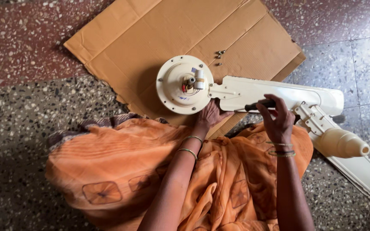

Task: The person sits on the floor and uses a screwdriver to remove screws from a ceiling fan motor housing placed on a cardboard sheet. They then use a brush to clean the motor housing and its internal components.

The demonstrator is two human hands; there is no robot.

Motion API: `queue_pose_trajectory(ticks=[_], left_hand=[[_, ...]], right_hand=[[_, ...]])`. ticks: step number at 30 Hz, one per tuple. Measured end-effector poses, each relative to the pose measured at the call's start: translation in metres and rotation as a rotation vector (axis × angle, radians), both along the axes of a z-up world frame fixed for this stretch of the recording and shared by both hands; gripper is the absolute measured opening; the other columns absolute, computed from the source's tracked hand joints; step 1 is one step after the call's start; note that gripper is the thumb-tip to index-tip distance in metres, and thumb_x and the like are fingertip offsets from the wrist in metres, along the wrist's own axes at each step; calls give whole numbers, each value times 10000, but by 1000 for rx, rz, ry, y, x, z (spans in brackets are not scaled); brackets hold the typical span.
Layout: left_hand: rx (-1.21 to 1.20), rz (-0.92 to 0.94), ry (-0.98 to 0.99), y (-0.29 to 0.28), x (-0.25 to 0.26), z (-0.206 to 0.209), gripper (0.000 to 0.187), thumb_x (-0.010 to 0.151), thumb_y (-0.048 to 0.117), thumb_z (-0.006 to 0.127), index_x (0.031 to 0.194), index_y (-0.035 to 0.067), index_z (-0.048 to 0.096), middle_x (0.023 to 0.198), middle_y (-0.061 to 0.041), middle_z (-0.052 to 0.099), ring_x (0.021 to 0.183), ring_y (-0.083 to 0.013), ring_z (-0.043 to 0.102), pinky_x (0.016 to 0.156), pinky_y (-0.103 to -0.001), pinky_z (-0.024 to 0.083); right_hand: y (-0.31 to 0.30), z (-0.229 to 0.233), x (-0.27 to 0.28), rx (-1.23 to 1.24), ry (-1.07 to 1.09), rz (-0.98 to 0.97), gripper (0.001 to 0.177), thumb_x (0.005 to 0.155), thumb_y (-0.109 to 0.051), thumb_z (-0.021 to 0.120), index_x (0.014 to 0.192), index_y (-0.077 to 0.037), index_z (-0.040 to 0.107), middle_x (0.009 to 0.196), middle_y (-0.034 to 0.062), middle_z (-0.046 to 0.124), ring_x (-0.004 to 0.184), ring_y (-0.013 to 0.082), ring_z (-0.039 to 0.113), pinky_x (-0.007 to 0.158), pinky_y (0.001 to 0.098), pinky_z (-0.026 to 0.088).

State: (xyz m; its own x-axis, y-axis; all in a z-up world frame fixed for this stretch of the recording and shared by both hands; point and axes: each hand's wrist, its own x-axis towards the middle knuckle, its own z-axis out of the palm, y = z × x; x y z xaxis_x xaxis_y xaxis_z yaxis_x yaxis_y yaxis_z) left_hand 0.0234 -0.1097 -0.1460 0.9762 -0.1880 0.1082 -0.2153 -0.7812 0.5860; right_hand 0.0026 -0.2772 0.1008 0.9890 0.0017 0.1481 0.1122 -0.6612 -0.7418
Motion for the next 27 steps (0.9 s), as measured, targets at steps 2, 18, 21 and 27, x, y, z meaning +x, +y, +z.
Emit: queue_pose_trajectory(ticks=[2, 18, 21, 27], left_hand=[[-30, -57, 4, -4, 11, -5, 1030, 842, 800, 490, 1478, -10, 489, 1440, -250, 504, 1352, -413, 422, 1175, -528, 259], [135, -481, -38, 9, 10, 36, 393, 1021, 521, 518, 1197, 219, 697, 1208, -99, 728, 1058, -329, 678, 885, -502, 539], [331, -625, 497, 14, 2, 51, 487, 1152, 406, 416, 1612, 248, 398, 1065, -132, 763, 940, -298, 730, 859, -477, 576], [-35, -397, -493, 25, -38, 43, 389, 920, 108, 551, 1298, 160, 625, 1348, -43, 655, 1186, -210, 668, 1003, -472, 516]], right_hand=[[-9, -7, 0, 41, 20, -41, 323, 964, -76, 759, 1267, -24, 660, 1067, 104, 744, 983, 160, 726, 841, 289, 613], [-21, -28, -12, 288, 94, -147, 319, 979, -87, 729, 1269, 13, 642, 1026, 90, 723, 925, 136, 715, 797, 260, 596], [-23, -27, -15, 249, 116, -158, 312, 975, -90, 733, 1255, 15, 643, 1005, 95, 729, 902, 147, 724, 783, 266, 605], [-17, -31, -15, 282, 100, -129, 314, 977, -94, 736, 1252, 20, 637, 1004, 93, 730, 905, 145, 729, 779, 272, 607]])
